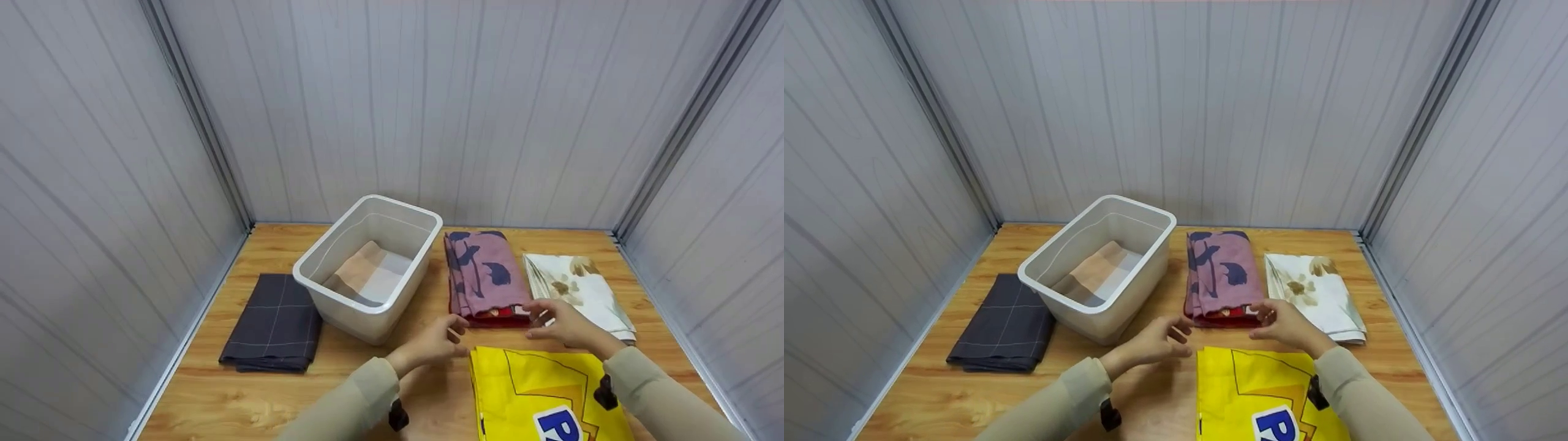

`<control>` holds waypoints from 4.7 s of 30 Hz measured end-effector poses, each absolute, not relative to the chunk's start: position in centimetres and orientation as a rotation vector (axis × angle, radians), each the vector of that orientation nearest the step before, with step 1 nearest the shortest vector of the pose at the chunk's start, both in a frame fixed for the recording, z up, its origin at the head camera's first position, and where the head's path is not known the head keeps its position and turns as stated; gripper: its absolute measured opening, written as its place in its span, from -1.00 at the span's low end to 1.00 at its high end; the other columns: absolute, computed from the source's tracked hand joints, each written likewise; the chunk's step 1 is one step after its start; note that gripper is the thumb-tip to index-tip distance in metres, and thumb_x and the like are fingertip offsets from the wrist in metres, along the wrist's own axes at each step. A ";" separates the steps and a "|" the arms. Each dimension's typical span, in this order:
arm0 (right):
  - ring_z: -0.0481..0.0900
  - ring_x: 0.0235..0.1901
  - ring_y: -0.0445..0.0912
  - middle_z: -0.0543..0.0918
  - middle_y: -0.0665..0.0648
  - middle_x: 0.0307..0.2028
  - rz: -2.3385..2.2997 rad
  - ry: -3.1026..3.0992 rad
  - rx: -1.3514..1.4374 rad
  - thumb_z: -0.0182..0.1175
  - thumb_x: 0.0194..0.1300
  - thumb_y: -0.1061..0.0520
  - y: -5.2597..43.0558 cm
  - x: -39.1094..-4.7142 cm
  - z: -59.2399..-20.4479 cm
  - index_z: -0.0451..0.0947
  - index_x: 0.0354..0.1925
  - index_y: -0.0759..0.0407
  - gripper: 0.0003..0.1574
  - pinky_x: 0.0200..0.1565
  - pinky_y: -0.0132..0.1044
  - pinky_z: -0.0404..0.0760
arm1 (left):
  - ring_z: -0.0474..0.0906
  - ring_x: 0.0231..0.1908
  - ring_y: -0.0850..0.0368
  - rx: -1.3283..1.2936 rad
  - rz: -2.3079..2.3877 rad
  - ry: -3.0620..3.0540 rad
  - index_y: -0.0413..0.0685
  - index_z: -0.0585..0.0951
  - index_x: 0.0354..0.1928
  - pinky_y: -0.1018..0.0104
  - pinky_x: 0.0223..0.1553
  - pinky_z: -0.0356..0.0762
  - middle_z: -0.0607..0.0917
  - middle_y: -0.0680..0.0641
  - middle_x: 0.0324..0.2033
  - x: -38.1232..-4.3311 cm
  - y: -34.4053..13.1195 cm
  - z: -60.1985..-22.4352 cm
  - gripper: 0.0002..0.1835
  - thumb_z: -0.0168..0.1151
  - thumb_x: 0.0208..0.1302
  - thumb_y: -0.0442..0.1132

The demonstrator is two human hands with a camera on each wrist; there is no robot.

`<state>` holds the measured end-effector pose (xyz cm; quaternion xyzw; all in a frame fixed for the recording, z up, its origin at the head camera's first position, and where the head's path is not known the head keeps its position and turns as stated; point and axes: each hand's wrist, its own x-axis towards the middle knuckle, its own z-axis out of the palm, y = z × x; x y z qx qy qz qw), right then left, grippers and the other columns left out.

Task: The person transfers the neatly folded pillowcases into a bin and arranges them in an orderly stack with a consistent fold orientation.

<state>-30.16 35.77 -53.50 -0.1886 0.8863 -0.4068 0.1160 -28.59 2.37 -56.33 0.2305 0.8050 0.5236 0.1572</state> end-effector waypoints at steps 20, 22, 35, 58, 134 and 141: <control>0.68 -0.04 0.06 0.72 0.28 0.04 -0.950 2.483 -0.433 0.62 0.23 0.14 38.5 -28.8 -55.5 0.63 0.25 0.37 -0.30 0.00 -0.18 0.75 | 0.67 0.15 0.06 0.553 1.352 2.336 -0.06 0.61 0.32 0.10 0.29 0.68 0.68 -0.10 0.25 -28.2 4.6 -58.2 -0.47 0.54 0.35 -0.24; 0.68 -0.04 0.04 0.73 0.25 0.03 -0.934 2.472 -0.431 0.63 0.23 0.14 38.7 -28.8 -55.7 0.64 0.22 0.36 -0.33 0.02 -0.18 0.75 | 0.68 0.15 0.07 0.544 1.351 2.330 -0.06 0.62 0.32 0.11 0.30 0.67 0.69 -0.10 0.25 -28.2 4.8 -58.3 -0.47 0.55 0.35 -0.24; 0.67 -0.01 0.00 0.76 0.14 -0.02 -0.862 2.496 -0.493 0.63 0.20 0.14 39.7 -28.4 -56.4 0.69 0.09 0.28 -0.46 0.09 -0.20 0.70 | 0.69 0.15 0.01 0.649 1.311 2.358 -0.20 0.62 0.28 0.19 0.32 0.63 0.71 -0.19 0.23 -28.0 5.9 -58.6 -0.46 0.57 0.29 -0.29; 0.51 -0.16 -0.04 0.67 0.07 -0.16 -0.833 2.506 -0.488 0.61 0.14 0.26 38.9 -28.4 -57.3 0.67 -0.07 0.18 -0.59 -0.05 -0.24 0.56 | 0.64 0.19 0.13 0.691 1.182 2.419 -0.23 0.65 0.28 0.26 0.40 0.54 0.75 -0.14 0.20 -28.5 7.0 -59.4 -0.44 0.58 0.28 -0.23; 0.45 -0.43 -0.25 0.61 -0.10 -0.45 -0.932 2.529 -0.727 0.56 0.19 0.28 34.3 -29.6 -54.2 0.67 -0.38 0.16 -0.80 -0.30 -0.37 0.44 | 0.56 -0.28 0.23 0.682 1.120 2.343 0.11 0.83 -0.09 0.41 -0.02 0.62 0.74 0.18 -0.30 -29.6 6.1 -57.0 -0.82 0.59 0.30 -0.12; 0.44 -0.43 -0.25 0.60 -0.12 -0.47 -0.923 2.567 -0.740 0.57 0.18 0.26 33.6 -29.8 -53.7 0.68 -0.38 0.16 -0.80 -0.30 -0.37 0.43 | 0.59 -0.26 0.27 0.737 1.137 2.336 0.12 0.84 0.00 0.43 0.01 0.60 0.74 0.19 -0.29 -29.9 5.6 -56.6 -0.76 0.58 0.31 -0.17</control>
